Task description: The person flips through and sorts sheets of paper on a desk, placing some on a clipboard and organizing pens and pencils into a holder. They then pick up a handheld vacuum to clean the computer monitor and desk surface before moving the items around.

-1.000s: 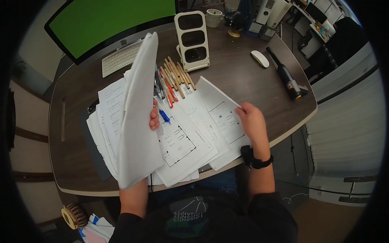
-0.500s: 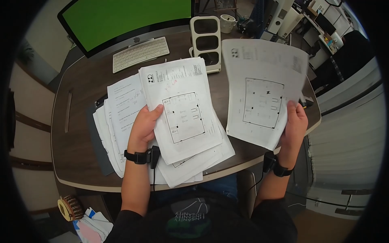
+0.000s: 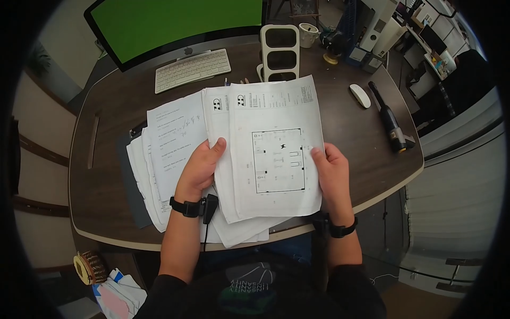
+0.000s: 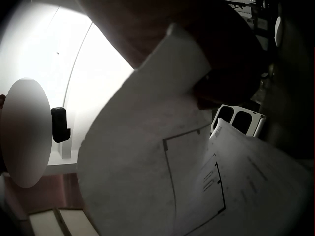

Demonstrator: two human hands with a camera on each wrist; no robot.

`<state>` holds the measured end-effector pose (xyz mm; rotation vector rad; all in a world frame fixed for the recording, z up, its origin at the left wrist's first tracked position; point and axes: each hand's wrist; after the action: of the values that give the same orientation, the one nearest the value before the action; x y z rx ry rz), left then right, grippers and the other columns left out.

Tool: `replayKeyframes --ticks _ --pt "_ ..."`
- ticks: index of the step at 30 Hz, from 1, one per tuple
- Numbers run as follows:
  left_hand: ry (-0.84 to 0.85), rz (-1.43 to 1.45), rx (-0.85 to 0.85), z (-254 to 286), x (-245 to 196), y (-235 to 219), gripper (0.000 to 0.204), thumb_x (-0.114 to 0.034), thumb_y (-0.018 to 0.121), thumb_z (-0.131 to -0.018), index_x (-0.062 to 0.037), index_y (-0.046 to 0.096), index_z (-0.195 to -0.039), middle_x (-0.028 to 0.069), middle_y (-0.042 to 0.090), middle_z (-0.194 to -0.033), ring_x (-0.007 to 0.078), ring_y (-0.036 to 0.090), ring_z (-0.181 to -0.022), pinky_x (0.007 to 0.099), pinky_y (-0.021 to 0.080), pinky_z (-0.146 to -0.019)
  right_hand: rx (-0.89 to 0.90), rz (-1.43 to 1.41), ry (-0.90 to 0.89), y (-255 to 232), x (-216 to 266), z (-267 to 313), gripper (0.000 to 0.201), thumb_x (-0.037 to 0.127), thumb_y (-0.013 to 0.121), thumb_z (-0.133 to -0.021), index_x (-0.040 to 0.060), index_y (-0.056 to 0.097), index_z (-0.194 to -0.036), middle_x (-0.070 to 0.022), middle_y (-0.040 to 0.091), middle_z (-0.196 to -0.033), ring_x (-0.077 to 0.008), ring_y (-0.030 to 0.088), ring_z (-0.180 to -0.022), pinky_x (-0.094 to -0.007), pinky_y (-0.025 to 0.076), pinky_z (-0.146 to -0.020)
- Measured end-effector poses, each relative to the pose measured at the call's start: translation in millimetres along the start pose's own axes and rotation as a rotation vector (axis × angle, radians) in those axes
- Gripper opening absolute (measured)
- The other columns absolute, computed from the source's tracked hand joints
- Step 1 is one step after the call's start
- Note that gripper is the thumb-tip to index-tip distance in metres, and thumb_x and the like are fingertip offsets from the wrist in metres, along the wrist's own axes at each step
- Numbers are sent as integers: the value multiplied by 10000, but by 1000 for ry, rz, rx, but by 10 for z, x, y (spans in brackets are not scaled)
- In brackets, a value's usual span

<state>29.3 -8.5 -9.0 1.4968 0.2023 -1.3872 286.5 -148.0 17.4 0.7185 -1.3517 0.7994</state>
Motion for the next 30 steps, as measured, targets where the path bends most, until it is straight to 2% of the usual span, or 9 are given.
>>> replayKeyframes --ticks 7,13,16,22,25,28,30 --pt "14 -65 45 30 -51 38 804 -420 771 -878 74 424 -1410 197 592 -1338 255 599 -1210 351 497 -1011 67 19 17 241 23 55 221 97 589 -1008 -78 630 -1136 -74 709 -969 -84 642 -826 -234 526 -750" --pt "7 -60 40 48 -80 52 798 -395 782 -874 73 424 -1412 196 593 -1342 256 599 -1212 354 498 -1010 83 54 -5 265 11 77 213 92 594 -1005 -75 633 -1132 -65 709 -972 -80 637 -836 -233 522 -758" --pt "19 -47 24 48 -70 47 657 -273 711 -951 87 405 -1408 221 596 -1314 274 640 -1162 368 547 -967 87 102 -41 231 -17 60 210 93 599 -1003 -67 638 -1133 -57 708 -972 -78 631 -836 -230 517 -760" --pt "1 -34 7 34 -37 20 515 -120 622 -987 82 409 -1409 220 593 -1318 277 655 -1137 376 559 -961 81 216 -99 221 -16 44 224 111 629 -987 -58 644 -1133 -56 704 -947 -81 616 -832 -244 511 -762" --pt "-5 8 -11 29 -25 24 479 -79 587 -991 74 416 -1412 212 590 -1328 273 647 -1150 380 551 -972 101 247 -70 223 -25 24 254 128 638 -982 -56 632 -1157 -61 699 -961 -91 613 -860 -253 509 -772" --pt "17 23 -13 19 3 -5 469 -71 571 -995 66 418 -1417 201 589 -1334 271 635 -1169 385 538 -993 -2 387 -153 189 -166 -62 286 135 635 -983 -57 616 -1194 -74 699 -998 -105 619 -902 -263 516 -792" --pt "22 46 11 22 1 -7 469 -78 567 -999 63 418 -1421 195 589 -1337 270 627 -1182 387 527 -1005 -12 319 -176 221 -153 -82 303 148 637 -987 -56 609 -1210 -82 698 -1039 -104 619 -935 -268 521 -799"
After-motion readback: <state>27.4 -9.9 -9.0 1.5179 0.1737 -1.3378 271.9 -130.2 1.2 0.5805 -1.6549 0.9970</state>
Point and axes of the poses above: each hand's wrist, its own z-axis away from the middle knuckle, its own y-axis out of the palm, x = y × z
